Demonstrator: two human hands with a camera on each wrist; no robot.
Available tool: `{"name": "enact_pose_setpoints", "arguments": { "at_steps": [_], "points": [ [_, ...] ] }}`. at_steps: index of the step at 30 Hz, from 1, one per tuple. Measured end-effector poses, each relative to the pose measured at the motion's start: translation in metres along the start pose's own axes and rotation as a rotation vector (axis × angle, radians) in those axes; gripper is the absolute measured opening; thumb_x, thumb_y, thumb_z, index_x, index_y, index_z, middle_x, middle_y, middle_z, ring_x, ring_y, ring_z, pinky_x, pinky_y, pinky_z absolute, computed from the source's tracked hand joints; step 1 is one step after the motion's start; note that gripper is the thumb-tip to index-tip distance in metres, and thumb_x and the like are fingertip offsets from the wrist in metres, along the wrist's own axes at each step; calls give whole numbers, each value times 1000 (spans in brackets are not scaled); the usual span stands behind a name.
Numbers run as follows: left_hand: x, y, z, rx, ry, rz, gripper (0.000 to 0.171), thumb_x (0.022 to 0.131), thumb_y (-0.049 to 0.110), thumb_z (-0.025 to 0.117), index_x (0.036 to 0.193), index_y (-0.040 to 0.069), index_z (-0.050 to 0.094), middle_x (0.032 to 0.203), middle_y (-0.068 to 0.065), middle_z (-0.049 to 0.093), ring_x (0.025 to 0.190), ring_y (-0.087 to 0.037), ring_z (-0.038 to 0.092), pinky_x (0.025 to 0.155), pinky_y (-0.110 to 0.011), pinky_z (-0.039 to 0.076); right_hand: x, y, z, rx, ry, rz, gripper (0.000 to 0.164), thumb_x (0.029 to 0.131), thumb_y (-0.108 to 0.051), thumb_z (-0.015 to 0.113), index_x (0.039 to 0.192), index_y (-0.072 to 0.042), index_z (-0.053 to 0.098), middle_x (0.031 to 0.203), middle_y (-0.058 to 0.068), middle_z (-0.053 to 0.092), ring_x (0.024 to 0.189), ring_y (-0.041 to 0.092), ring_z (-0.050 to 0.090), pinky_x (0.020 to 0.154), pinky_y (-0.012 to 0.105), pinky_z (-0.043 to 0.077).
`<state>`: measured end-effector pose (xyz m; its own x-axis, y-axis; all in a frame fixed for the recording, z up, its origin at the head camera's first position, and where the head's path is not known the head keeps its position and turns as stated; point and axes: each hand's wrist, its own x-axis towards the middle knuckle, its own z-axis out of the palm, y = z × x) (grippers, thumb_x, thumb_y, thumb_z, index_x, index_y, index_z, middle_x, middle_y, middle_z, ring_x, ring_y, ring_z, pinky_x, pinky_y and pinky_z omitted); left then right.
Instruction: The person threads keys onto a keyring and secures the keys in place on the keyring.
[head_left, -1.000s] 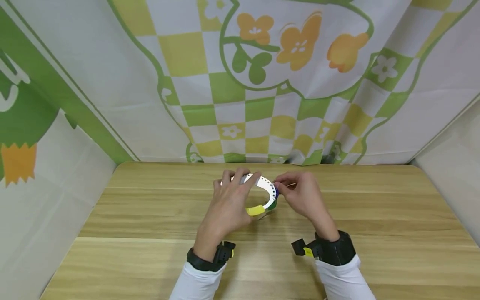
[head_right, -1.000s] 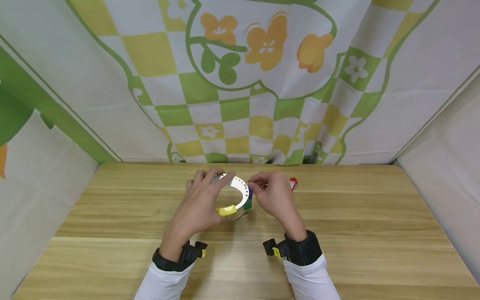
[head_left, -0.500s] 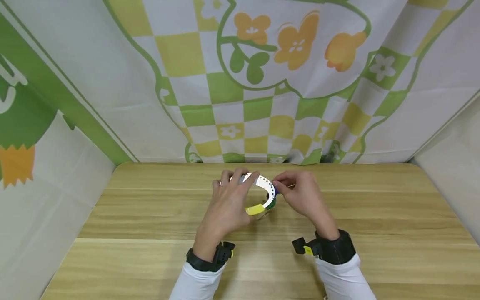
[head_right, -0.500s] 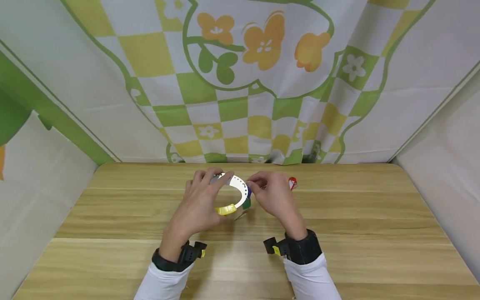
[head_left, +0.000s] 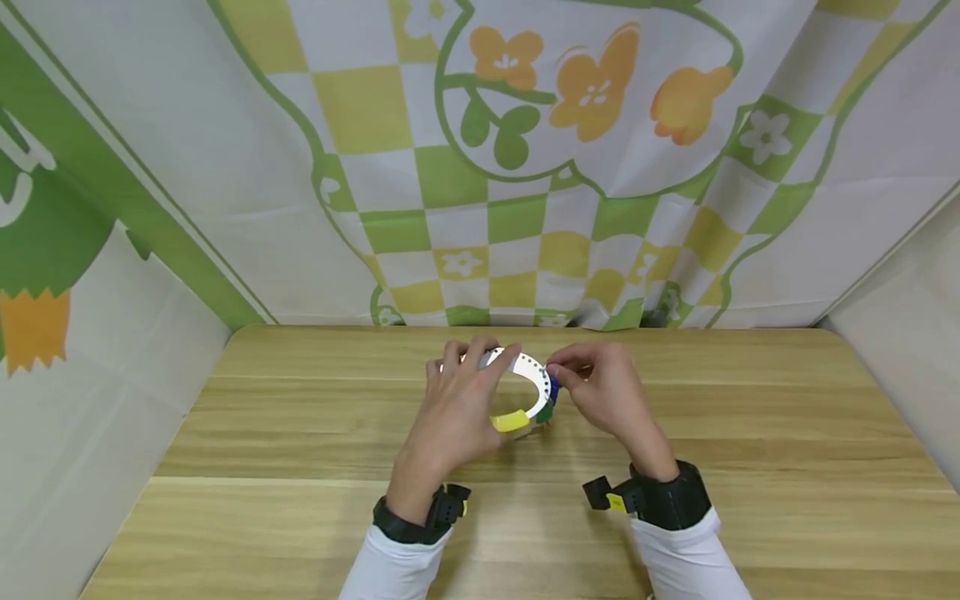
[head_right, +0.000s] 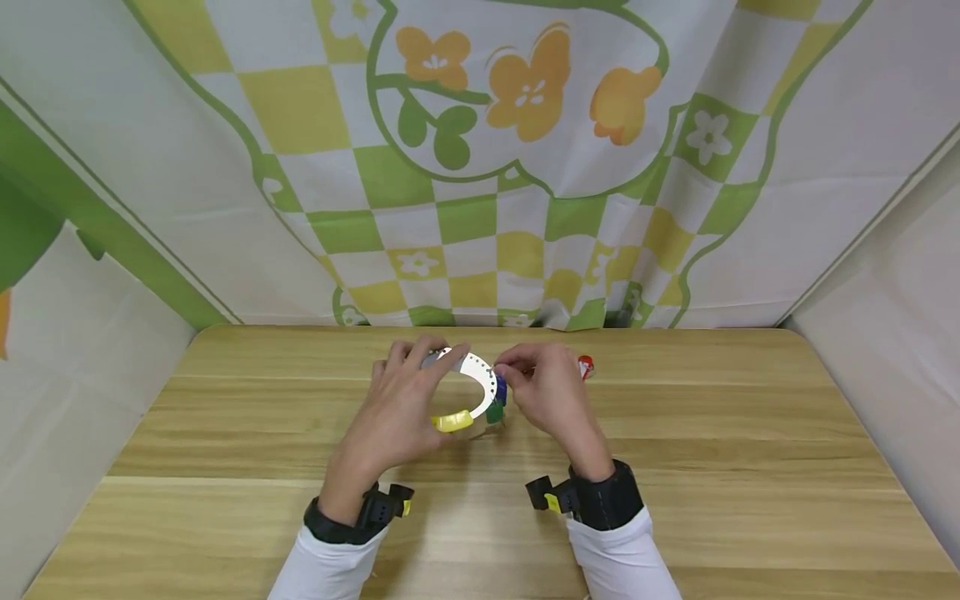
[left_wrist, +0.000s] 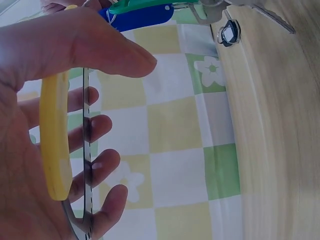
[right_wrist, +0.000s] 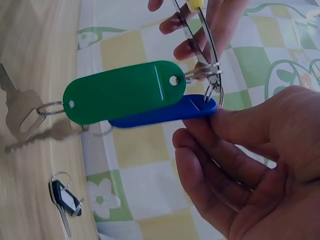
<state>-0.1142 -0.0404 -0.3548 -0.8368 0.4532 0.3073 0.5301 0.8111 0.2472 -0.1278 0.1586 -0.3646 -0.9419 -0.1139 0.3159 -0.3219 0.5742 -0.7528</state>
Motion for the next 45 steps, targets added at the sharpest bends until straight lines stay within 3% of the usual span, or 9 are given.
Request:
{"name": "enact_pose_setpoints", "arguments": {
  "at_steps": [8,17,21,29,35,37,42,45],
  "points": [
    [0,0,0,-17,-6,2,92,52,34,83,135,23,46,130,-3,42,112,-29,37,83,-51,33,0,0,-4,-65,-2,-68,6,82,-16,66,83,-19,71,79,-11,65,71,5,60,61,27,46],
    [0,1,0,-43,4,-27,100,47,34,86,137,25,44,132,-2,40,114,-28,36,83,-48,31,0,1,-2,87,-42,35,5,82,-15,66,84,-11,69,73,-5,65,66,20,64,57,30,47],
    [0,1,0,-37,4,-17,99,47,32,86,137,25,44,131,-2,40,113,-29,36,84,-49,31,0,2,-2,83,-26,29,4,81,-11,66,83,-11,69,73,-4,65,66,20,64,58,29,47],
    [-1,0,-1,-61,5,-8,97,48,33,86,135,24,46,130,-4,42,111,-28,37,82,-49,32,-1,1,-1,-50,25,-113,7,82,-12,66,83,-17,70,78,-8,65,70,4,60,61,25,46],
    [-2,-2,-1,-63,8,-30,99,48,38,85,136,25,44,131,-2,41,111,-26,37,82,-45,32,1,4,1,-110,78,-281,10,79,-8,68,87,-12,72,84,-5,66,72,5,60,63,27,47],
    [-2,-3,-1,-64,13,-33,98,49,40,85,136,25,44,131,-2,41,111,-25,37,81,-44,32,2,5,2,-70,65,-254,11,79,-9,68,89,-11,71,83,-5,66,72,7,61,63,26,47],
    [-1,-3,-1,-68,27,-33,95,50,39,84,136,26,45,131,-1,41,110,-26,37,80,-44,32,2,6,4,91,0,-70,10,81,-12,66,91,-12,69,81,-3,66,69,14,64,63,27,48],
    [-1,-2,-2,-71,27,-29,95,50,40,84,136,26,45,130,-1,41,110,-26,38,81,-45,32,2,6,5,140,-10,-28,8,82,-13,66,89,-14,69,81,-3,67,70,16,64,64,27,49]
  ]
}}
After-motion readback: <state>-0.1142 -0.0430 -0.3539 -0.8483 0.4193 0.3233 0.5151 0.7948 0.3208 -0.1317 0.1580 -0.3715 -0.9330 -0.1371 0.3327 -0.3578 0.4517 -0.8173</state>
